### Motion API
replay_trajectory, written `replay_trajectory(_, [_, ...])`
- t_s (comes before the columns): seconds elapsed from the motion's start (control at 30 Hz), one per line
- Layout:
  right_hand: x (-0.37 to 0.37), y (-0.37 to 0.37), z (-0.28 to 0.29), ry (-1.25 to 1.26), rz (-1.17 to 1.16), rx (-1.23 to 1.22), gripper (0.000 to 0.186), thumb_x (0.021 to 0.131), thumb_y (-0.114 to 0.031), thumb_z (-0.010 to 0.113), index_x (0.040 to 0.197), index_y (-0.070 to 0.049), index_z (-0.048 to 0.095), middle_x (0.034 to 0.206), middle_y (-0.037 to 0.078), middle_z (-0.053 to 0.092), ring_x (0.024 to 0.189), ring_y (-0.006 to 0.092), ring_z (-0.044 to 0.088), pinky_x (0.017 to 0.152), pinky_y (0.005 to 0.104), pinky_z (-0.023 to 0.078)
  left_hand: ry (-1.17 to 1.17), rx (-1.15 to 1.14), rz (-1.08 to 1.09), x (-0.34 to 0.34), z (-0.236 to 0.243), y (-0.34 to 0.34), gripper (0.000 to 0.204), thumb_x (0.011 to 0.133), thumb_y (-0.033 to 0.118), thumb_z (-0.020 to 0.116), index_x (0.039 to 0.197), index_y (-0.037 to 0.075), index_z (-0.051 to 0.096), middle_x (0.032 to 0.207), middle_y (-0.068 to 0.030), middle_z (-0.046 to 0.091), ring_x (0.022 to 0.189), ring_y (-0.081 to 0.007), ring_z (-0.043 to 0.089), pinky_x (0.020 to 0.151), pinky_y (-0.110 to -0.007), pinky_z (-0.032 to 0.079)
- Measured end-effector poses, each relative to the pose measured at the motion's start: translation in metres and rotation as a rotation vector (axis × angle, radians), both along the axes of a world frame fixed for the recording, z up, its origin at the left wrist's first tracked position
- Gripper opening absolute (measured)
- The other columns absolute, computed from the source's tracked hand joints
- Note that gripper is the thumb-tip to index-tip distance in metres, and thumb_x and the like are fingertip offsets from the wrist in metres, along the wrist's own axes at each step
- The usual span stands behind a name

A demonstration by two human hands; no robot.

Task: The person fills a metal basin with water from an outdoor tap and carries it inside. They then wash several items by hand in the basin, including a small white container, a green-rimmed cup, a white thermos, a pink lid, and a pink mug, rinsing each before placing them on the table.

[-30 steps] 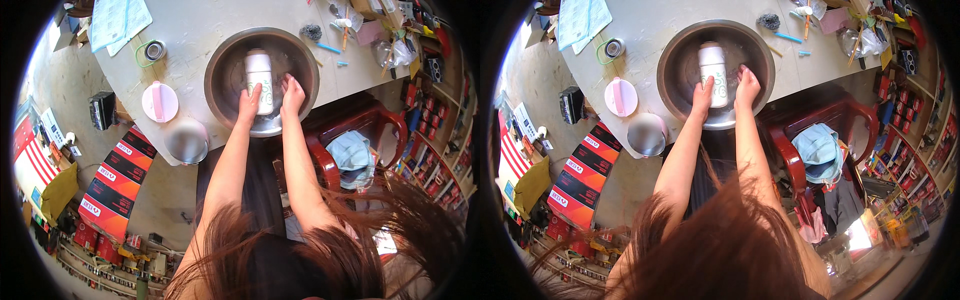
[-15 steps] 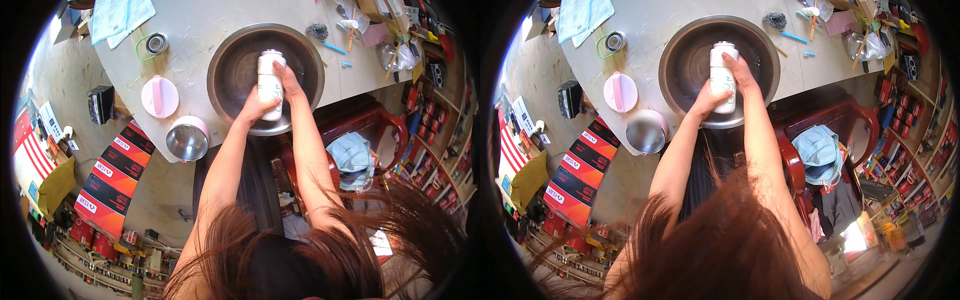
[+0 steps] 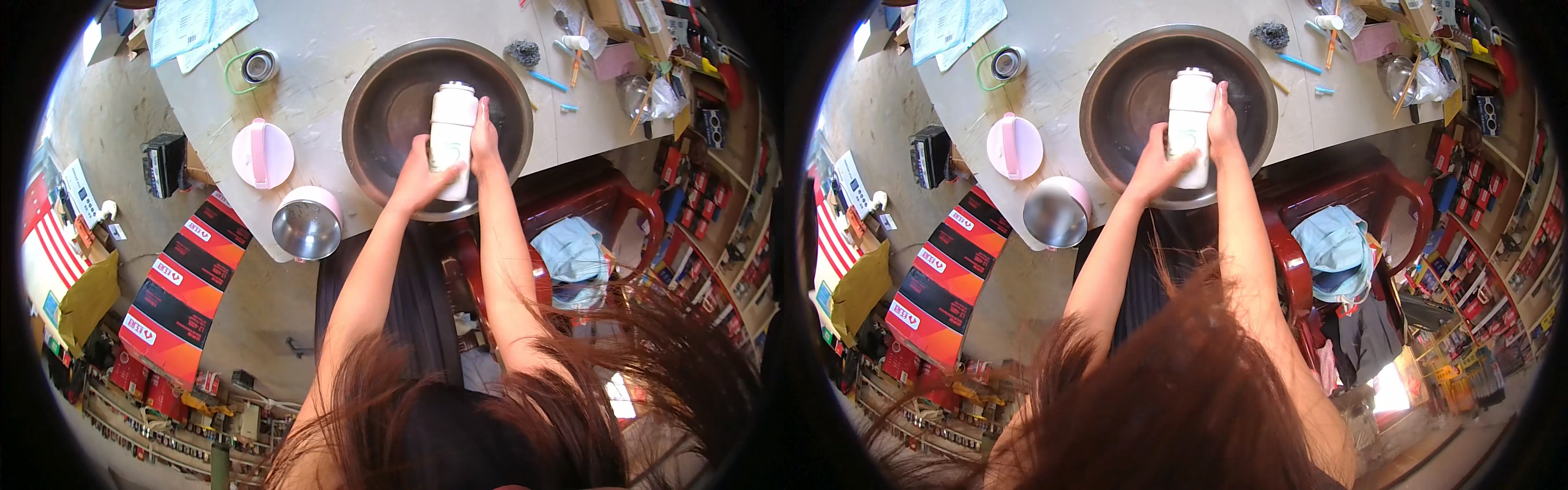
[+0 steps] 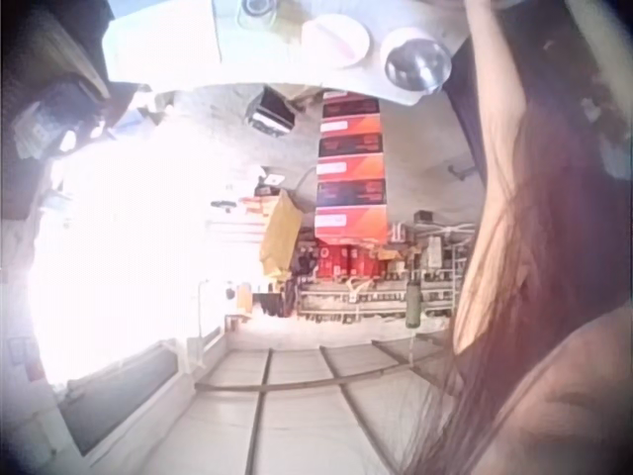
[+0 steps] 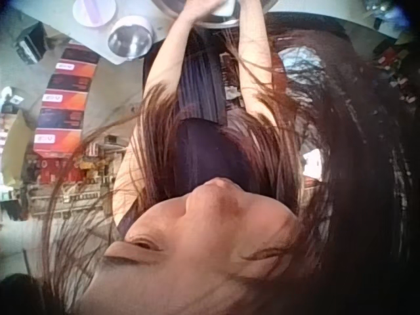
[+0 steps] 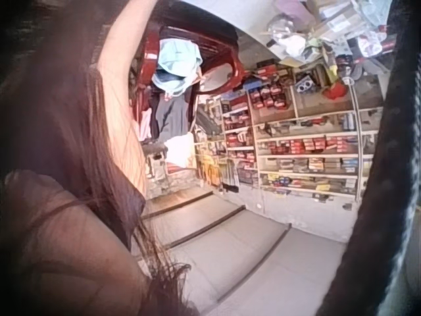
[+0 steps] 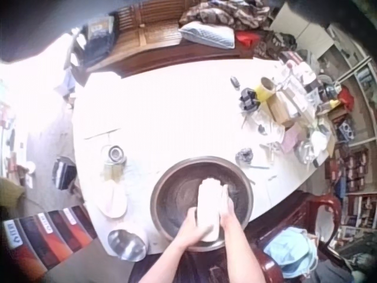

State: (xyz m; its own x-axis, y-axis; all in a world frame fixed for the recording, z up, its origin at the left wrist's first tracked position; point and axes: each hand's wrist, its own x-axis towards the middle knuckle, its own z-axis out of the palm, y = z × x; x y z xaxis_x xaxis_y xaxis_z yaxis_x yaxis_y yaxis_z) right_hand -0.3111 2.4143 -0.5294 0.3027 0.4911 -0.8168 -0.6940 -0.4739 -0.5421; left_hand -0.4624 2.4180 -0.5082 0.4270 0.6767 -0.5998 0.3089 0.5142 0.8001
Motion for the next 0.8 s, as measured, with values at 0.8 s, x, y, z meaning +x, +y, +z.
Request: replay_trajectory(0.8, [-0.058,-0.006,0.028,-0.448,-0.155,0.181,0.03,0.1,-0.016,0.047,0.11,0.009,0.06,0.109,0.017,0.066,0.101,0.0236,0.064,0.092,0.0343,0.05,0.028,-0.209,0.457,0.025,-0.04,-0.004,0.07,0.096,0.055,0.044,0.125,-0.008,0.042,0.118,-0.0219,0.056,0.109,-0.026,0.054,0.092,-0.035,0.043])
